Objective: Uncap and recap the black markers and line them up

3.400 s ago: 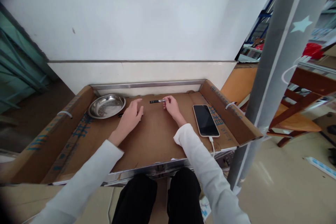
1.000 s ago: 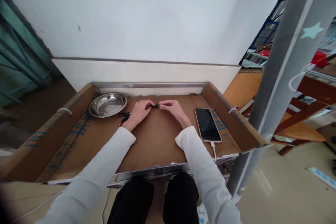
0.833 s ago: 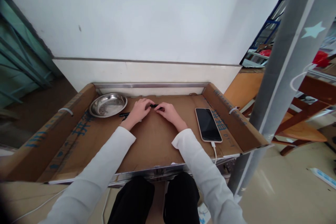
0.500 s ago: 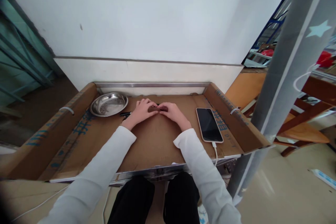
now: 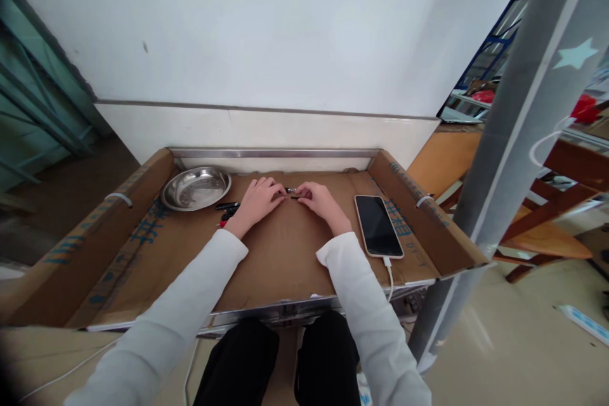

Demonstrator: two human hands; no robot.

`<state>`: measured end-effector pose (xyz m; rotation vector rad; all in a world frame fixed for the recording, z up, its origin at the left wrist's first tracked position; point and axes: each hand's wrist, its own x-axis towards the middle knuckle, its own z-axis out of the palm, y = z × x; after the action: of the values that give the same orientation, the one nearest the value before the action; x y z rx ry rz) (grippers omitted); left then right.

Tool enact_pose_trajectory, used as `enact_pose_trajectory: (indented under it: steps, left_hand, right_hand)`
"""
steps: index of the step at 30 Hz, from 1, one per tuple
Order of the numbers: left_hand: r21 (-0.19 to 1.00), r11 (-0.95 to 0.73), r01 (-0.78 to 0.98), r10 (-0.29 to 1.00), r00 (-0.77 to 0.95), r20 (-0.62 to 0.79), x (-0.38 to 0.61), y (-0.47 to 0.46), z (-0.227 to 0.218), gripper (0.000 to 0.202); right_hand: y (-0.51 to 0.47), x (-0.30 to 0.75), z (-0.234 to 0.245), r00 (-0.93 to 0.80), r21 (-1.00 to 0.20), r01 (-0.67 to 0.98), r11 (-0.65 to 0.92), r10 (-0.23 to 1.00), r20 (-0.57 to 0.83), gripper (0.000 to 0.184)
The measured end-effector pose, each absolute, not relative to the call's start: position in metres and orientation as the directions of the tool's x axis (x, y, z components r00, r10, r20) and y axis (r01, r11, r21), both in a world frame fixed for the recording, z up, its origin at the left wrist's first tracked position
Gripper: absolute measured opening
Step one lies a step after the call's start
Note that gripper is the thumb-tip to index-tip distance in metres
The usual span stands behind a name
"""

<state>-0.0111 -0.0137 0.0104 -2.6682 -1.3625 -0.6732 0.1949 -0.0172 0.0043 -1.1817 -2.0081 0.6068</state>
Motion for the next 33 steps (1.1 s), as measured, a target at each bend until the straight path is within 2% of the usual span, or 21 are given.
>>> enact_pose_trajectory:
  steps: [7,13,19,24,28,33]
  left_hand:
    - [0.196,-0.562,0.804,0.785,0.444,0.433,-0.011,-0.008,0.006,0.014]
    - [0.196,-0.525,0.828,0.802,0.405,0.438,-0.011,-0.013,0.016,0.013]
    - [0.365,-0.487,0.794,0.802,0.241,0.547,-0.039,-0.034,0.036,0.018]
    - [0.256,-0.474,0.842,0.844,0.352,0.404,-0.069,-0.057,0.029,0.024]
    - [0.163,-0.459,0.874,0.860,0.391,0.327,-0.079,-0.064,0.022,0.029]
    - [0.248,-0.507,0.825,0.845,0.420,0.331,-0.092,-0.054,0.016,0.031]
  right_hand:
    - [-0.013,0.188,0.000,-0.261,-0.570,0.652,0.500,0.854,0.450,0.015]
    - [-0.009,0.186,-0.007,-0.253,-0.560,0.677,0.478,0.866,0.432,0.012]
    - [-0.009,0.181,-0.010,-0.245,-0.521,0.699,0.490,0.849,0.469,0.011]
    - [-0.017,0.177,-0.002,-0.249,-0.490,0.710,0.506,0.831,0.498,0.010]
    - [-0.027,0.167,0.006,-0.342,-0.423,0.724,0.544,0.817,0.465,0.018]
    - [-0.029,0.155,0.007,-0.431,-0.363,0.733,0.575,0.806,0.404,0.025]
